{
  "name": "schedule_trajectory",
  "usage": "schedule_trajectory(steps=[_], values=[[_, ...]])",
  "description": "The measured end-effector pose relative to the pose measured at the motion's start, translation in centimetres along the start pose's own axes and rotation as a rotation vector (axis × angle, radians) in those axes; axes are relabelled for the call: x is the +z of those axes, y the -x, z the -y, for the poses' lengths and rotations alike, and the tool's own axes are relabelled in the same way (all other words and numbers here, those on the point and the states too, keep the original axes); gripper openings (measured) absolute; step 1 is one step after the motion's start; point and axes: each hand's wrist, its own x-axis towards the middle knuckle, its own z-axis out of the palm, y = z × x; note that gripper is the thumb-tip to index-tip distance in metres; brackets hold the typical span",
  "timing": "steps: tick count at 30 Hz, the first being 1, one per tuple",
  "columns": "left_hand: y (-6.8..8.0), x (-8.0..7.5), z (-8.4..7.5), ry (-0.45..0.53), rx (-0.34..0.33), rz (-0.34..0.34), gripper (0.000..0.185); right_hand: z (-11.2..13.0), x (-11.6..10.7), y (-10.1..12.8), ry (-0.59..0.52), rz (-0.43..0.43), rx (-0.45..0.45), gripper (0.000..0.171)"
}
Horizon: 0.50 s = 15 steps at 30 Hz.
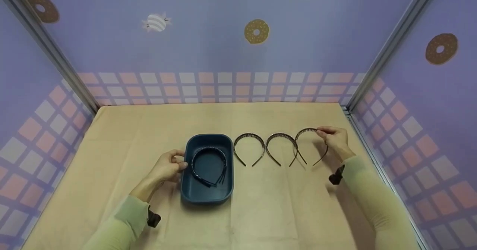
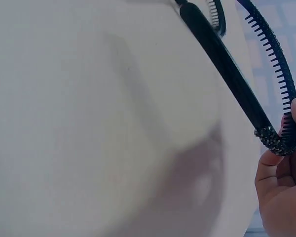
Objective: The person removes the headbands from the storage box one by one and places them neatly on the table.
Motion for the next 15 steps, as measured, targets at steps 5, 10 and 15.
schedule_trajectory(steps=[5, 10, 15], values=[[0.1, 0.1, 0.1, 0.003, -0.005, 0.003, 0.048, -0.5, -0.7, -0.4, 0.023, 0.005, 0.010, 0.036], [0.2, 0.1, 0.0, 0.000, -0.007, 0.002, 0.049, -1.0, -1.3, -1.0, 0.060, -0.001, 0.034, 0.035], [0.2, 0.0, -0.1, 0.002, -0.011, -0.002, 0.049, -1.8, -1.5, -1.4, 0.070, 0.026, 0.042, 0.036]])
